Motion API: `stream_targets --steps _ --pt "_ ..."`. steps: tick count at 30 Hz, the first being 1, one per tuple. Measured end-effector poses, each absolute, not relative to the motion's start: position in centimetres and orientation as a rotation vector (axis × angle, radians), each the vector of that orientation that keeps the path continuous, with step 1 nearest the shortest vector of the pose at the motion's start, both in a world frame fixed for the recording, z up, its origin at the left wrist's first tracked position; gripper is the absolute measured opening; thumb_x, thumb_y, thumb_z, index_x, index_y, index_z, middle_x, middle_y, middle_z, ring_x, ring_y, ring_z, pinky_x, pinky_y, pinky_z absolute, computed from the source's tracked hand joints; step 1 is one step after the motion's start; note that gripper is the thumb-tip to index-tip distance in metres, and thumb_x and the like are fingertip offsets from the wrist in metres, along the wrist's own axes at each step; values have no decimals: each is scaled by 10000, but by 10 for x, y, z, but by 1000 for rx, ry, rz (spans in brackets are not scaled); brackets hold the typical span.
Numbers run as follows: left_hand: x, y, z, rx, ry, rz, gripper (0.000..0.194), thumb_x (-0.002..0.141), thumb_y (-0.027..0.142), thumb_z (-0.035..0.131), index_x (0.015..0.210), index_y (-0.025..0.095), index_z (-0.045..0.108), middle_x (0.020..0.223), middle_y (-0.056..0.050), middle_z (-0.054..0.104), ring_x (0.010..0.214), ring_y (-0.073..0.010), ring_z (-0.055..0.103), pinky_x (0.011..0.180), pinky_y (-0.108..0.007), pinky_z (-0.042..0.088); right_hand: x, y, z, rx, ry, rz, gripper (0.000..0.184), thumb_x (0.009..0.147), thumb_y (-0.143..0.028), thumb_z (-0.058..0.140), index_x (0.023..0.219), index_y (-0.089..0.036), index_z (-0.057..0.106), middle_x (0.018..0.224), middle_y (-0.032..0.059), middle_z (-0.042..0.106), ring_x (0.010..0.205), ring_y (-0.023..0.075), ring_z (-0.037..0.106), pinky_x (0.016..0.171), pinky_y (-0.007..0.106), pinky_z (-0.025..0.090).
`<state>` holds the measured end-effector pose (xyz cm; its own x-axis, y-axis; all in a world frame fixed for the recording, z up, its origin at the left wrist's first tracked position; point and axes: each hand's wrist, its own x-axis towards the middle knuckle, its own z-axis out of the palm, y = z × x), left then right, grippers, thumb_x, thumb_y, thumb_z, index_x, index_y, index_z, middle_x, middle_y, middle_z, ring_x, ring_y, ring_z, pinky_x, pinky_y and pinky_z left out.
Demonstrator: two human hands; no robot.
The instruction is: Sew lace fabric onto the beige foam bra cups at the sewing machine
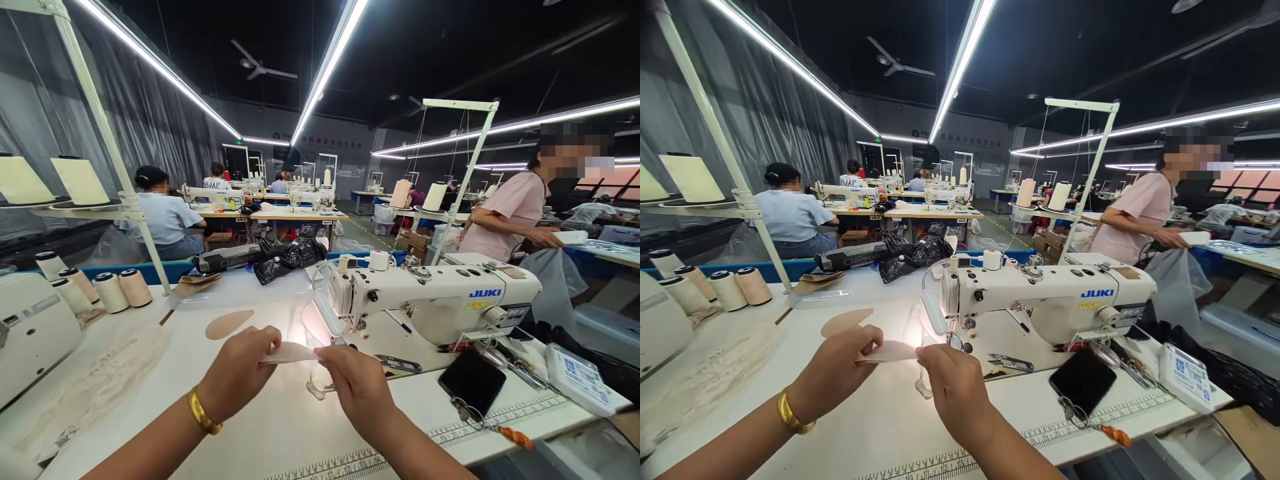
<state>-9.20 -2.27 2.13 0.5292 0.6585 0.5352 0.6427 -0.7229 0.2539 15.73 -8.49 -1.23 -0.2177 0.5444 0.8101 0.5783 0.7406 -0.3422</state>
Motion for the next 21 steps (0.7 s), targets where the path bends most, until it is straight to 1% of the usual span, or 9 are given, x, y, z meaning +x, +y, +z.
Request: stream_targets --steps 2,4,5,6,8,10,12,17,21 --pt "-101 -17 17 3011 1030 1113 169 979 157 469 960 234 618 787 -11 658 702 -208 564 747 -337 438 158 -74 -23 -869 -2023 -246 311 1025 -17 421 1190 -203 607 1056 86 767 899 186 704 729 278 477" --pt "-106 -17 10 3172 967 900 88 982 184 550 960 231 622 836 -24 671 759 -228 580 817 -376 444 163 -62 -36 -885 -2197 -406 295 996 3 416 1034 -197 630 961 69 747 809 184 660 670 290 406" --pt "-106 -19 6 3183 951 735 30 962 230 631 934 228 618 833 -21 669 761 -235 580 796 -376 441 168 -57 -43 -878 -2274 -443 282 985 -1 430 940 -200 624 875 45 720 728 172 614 627 292 355" --pt "-104 -21 2 3161 934 597 104 935 273 699 907 225 611 831 -19 668 762 -240 579 760 -368 434 173 -52 -49 -858 -2334 -451 276 977 -9 447 866 -203 608 804 22 686 668 161 565 597 295 309" --pt "-92 -25 -5 3096 869 490 131 946 264 697 874 219 596 843 -20 672 776 -241 577 718 -351 423 185 -45 -58 -812 -2416 -449 273 974 -28 476 793 -205 579 757 3 648 645 154 518 578 301 267" --pt "-72 -26 -10 3074 755 565 156 978 94 524 891 209 584 895 -25 685 827 -230 588 758 -347 438 195 -40 -61 -794 -2483 -438 269 985 -40 483 798 -206 584 777 1 650 679 158 524 582 303 276" --pt "-47 -22 -14 3097 624 599 266 907 -27 435 904 200 574 933 -27 689 859 -216 602 804 -352 454 203 -38 -60 -801 -2530 -411 276 1003 -49 466 829 -212 604 791 -2 656 705 162 538 589 303 303" --pt "-9 -8 -35 3281 755 261 213 794 -1 561 749 204 525 749 -21 609 634 -207 532 612 -351 388 218 -40 -57 -881 -2472 -207 284 1041 -67 442 968 -228 665 1012 43 734 931 192 625 740 295 459" --pt "-12 -6 -55 3232 867 464 219 888 46 556 734 198 527 809 -49 599 717 -230 558 642 -355 409 229 -44 -56 -942 -2426 -55 319 993 -38 475 1084 -251 694 1031 52 718 925 205 605 753 308 479"
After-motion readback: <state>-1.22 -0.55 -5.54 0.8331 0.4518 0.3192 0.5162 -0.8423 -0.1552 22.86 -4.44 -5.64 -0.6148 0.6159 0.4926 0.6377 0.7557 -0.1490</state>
